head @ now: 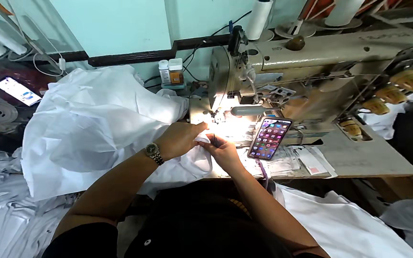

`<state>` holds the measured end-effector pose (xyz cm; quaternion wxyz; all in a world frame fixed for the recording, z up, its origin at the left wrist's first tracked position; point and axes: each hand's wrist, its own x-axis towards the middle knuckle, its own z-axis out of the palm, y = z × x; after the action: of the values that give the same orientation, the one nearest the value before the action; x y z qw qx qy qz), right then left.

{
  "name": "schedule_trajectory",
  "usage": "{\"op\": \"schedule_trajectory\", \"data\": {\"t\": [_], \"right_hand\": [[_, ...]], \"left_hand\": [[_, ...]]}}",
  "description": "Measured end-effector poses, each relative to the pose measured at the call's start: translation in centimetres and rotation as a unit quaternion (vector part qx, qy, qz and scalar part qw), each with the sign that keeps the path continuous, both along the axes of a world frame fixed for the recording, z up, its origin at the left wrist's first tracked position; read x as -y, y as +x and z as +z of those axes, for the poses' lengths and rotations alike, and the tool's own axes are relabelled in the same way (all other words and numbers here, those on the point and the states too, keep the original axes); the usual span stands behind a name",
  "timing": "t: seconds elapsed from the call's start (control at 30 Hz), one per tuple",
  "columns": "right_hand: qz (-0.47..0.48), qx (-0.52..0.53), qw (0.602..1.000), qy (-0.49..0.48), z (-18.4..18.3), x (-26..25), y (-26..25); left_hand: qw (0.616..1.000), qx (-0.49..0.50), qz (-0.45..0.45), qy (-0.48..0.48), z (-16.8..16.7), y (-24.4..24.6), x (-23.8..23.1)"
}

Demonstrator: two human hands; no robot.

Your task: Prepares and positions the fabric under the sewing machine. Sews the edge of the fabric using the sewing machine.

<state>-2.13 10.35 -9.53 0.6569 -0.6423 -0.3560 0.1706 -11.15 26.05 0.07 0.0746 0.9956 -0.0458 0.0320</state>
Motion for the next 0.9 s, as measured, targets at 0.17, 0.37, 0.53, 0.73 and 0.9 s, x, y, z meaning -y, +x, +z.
{"op": "schedule_trajectory", "data": {"t": [0.17,0.37,0.53,0.73,0.9], "right_hand": [[-0.013,0.036,0.999,0.034,-0.3,0.0,0.0],[-0.136,0.310,0.939,0.050,-1.5,0.0,-0.4],[-0.172,0.373,0.909,0.066,-2.1,-0.1,-0.8],[-0.151,0.303,0.939,0.063,-1.8,-0.1,-0.9],[-0.135,0.277,0.949,0.073,-1.7,-0.1,-0.6]], "left_hand": [[1.000,0.006,-0.013,-0.024,-0.7,0.0,-0.4],[0.994,0.021,-0.043,-0.102,-1.1,-0.3,-1.4],[0.994,0.069,-0.033,-0.077,-1.4,-0.9,-1.0],[0.990,0.123,-0.024,-0.062,-1.7,-1.2,-0.4],[0.988,0.142,-0.037,-0.040,-2.3,-1.2,-0.3]]}}
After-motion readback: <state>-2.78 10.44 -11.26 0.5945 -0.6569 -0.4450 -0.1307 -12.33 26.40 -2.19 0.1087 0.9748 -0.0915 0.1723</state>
